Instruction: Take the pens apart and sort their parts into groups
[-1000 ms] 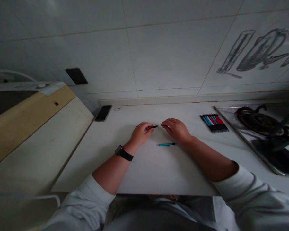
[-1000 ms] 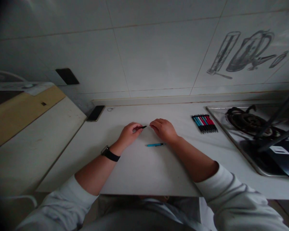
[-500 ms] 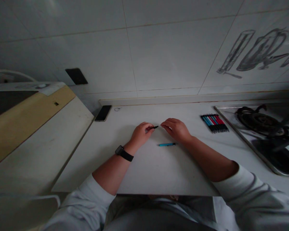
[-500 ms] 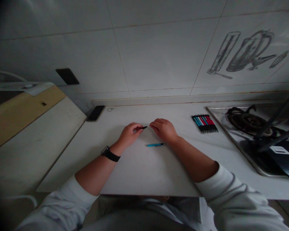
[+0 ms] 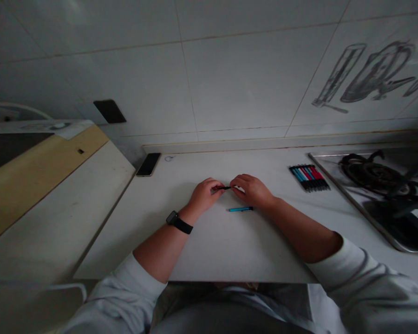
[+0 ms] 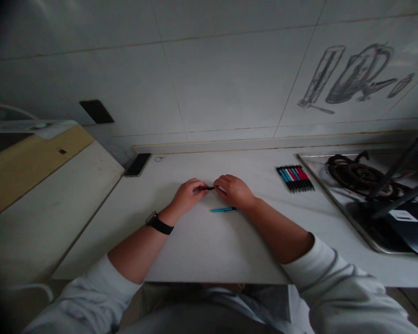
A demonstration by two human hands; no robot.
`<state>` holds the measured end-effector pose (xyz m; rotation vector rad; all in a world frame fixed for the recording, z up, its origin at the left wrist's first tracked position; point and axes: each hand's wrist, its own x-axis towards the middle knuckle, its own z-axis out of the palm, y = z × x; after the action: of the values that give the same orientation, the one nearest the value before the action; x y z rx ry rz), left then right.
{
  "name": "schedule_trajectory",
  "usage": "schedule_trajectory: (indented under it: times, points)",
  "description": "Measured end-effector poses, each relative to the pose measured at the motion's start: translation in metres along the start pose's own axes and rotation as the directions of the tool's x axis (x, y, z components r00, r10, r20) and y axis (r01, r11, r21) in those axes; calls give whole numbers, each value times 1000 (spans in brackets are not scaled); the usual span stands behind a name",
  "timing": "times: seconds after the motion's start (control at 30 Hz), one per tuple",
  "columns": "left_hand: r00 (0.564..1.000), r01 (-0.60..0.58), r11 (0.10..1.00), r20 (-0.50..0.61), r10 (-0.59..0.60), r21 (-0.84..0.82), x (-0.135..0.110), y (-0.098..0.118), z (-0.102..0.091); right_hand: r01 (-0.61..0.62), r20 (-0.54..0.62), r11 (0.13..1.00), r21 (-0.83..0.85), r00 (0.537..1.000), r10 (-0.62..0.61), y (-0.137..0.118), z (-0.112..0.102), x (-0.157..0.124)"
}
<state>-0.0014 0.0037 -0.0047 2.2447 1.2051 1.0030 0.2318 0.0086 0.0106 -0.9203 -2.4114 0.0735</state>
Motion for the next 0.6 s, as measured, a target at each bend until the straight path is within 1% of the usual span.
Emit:
schedule_trajectory:
  times: [0.1,0.17,0.27,0.4,0.6]
  points:
    - [1000,-1,1000,4,1,-5,0,0,-1,21,-7,1000,3,1000,-21,-2,-1,0]
    - [1000,-6,1000,5,6,-7,0,0,-1,34,9,999,-17,999,-34,-3,-1,0]
    - [1000,-12,1000,12,12,1,0,-1,0,39,33,998,-54,999,-37,-3,-1,0]
    - [1000,-1,1000,22,1,11,0,-3,2,44,32,996,-79,999,-42,-3,0,1]
    - [1000,7,1000,15,-7,3,1,0,0,8,29,997,-81,1000,-6,0,-4,0]
